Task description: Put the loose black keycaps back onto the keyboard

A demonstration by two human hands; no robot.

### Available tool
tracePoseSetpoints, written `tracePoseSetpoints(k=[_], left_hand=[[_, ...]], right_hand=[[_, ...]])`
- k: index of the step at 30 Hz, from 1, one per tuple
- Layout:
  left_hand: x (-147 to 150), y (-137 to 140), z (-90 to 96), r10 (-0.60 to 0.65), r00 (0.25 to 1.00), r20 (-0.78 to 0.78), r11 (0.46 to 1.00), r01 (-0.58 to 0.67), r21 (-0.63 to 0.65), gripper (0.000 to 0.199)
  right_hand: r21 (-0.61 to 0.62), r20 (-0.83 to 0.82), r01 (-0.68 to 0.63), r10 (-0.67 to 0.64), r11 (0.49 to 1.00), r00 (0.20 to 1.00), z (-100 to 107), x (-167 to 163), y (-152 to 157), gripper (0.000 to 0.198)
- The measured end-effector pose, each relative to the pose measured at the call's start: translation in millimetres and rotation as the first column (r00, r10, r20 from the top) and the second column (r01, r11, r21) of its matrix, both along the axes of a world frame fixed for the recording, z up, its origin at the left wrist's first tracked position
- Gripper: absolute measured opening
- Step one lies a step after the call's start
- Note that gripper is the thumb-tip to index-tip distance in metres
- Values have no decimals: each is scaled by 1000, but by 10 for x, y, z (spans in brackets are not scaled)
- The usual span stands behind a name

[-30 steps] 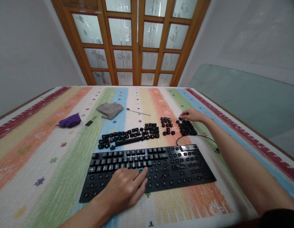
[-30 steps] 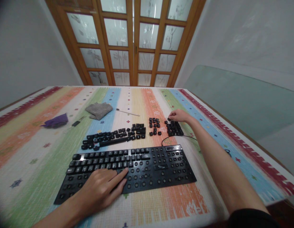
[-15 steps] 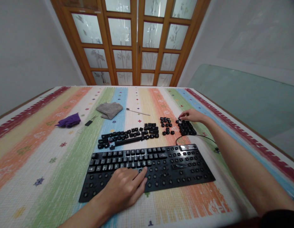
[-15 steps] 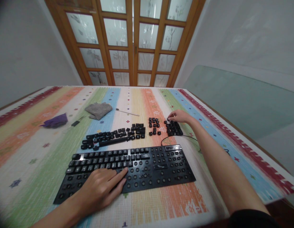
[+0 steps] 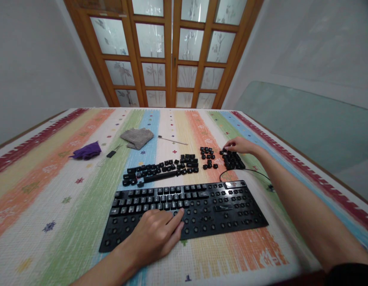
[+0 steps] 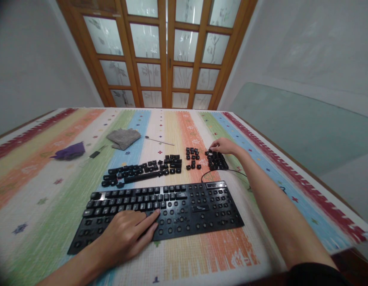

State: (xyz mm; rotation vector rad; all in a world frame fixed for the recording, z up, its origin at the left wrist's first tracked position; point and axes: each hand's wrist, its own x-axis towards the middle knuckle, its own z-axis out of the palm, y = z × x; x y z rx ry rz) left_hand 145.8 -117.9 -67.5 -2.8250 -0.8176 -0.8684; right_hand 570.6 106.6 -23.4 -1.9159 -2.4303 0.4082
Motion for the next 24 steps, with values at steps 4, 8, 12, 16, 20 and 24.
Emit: tracePoseSetpoints(k=[4, 8, 12, 16, 20, 24], left_hand=[[0, -3, -2, -3, 1000, 1, 1000, 3, -2, 27], [-1, 6, -9, -4, 1000, 0, 1000, 4, -5, 27], [0, 7, -3, -5, 1000, 1, 1000, 5, -9, 27], [2, 4, 8, -5, 1000, 2, 1000, 5, -6, 27], [-1, 3, 1, 0, 1000, 5, 1000, 0, -6, 27], [-3, 3, -9, 1, 1000, 4, 1000, -1, -9, 27]], right_hand=[[-13, -5, 2, -2, 1000, 1000, -1, -11, -6, 34], [-28, -11, 2, -2, 1000, 1000, 2, -25, -10, 33], [-45, -19, 6, -7, 999, 1000, 8, -37, -15, 30], [-48, -32, 11, -12, 999, 999, 9, -48, -22, 29], [-22, -47, 26, -27, 999, 999, 4, -52, -32, 34], [-2, -42, 26, -26, 1000, 999, 1, -55, -51, 35]])
